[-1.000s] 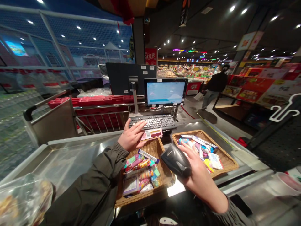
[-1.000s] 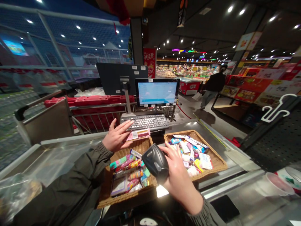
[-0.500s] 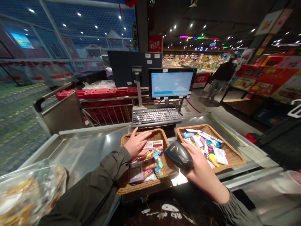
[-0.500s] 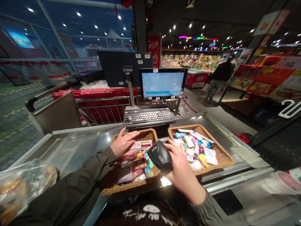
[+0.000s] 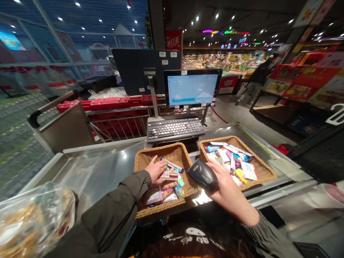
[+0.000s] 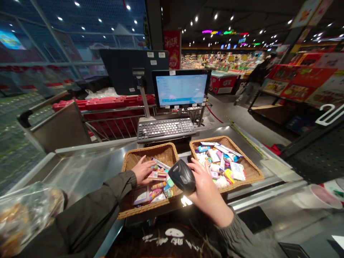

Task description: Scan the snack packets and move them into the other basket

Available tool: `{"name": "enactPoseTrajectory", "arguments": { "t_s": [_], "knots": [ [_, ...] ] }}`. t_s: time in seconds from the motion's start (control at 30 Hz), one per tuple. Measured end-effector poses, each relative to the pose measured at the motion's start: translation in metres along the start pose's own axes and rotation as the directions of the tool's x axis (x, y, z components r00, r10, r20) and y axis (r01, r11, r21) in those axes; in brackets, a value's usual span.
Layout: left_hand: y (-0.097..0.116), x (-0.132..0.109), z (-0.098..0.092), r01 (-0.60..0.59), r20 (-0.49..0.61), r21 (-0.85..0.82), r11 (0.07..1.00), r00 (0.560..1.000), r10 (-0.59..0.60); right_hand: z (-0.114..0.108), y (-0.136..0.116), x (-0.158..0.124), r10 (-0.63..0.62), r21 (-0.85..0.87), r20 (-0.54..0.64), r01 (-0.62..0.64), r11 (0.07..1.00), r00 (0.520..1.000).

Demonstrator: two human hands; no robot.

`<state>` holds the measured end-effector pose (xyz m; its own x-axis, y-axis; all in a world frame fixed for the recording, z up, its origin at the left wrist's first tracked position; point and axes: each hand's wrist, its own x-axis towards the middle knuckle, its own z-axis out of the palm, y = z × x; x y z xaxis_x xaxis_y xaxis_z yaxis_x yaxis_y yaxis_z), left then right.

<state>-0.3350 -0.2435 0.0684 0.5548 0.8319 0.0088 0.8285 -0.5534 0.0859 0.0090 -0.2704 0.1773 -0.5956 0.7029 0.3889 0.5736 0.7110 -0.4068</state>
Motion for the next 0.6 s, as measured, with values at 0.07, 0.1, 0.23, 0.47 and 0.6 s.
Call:
{"name": "enactPoseTrajectory", "arguments": {
  "t_s": [0.07, 0.1, 0.23, 0.47, 0.6],
  "knots": [
    [-0.002, 0.0, 0.004, 0.033, 0.052, 0.007, 0.999, 0.998, -0.033, 0.0, 0.001, -0.003, 0.024, 0.019, 0.025, -0.024, 1.0, 0.999],
    [-0.002, 0.0, 0.006, 0.049, 0.079, 0.015, 0.999, 0.996, -0.05, -0.001, 0.002, -0.005, 0.032, 0.028, 0.033, -0.033, 0.999, 0.999],
    [0.001, 0.001, 0.0, 0.103, 0.162, 0.061, 0.993, 0.98, -0.112, -0.005, 0.013, -0.017, 0.09, 0.026, 0.049, -0.091, 0.995, 0.995],
    [0.039, 0.047, -0.049, 0.065, 0.065, 0.06, 0.996, 0.996, -0.069, -0.023, 0.066, -0.054, 0.25, -0.038, -0.128, -0.257, 0.966, 0.96],
    [0.068, 0.107, -0.066, -0.051, -0.01, 0.047, 0.998, 0.999, 0.051, -0.039, 0.095, -0.074, 0.315, -0.077, -0.238, -0.341, 0.937, 0.919]
  ]
}}
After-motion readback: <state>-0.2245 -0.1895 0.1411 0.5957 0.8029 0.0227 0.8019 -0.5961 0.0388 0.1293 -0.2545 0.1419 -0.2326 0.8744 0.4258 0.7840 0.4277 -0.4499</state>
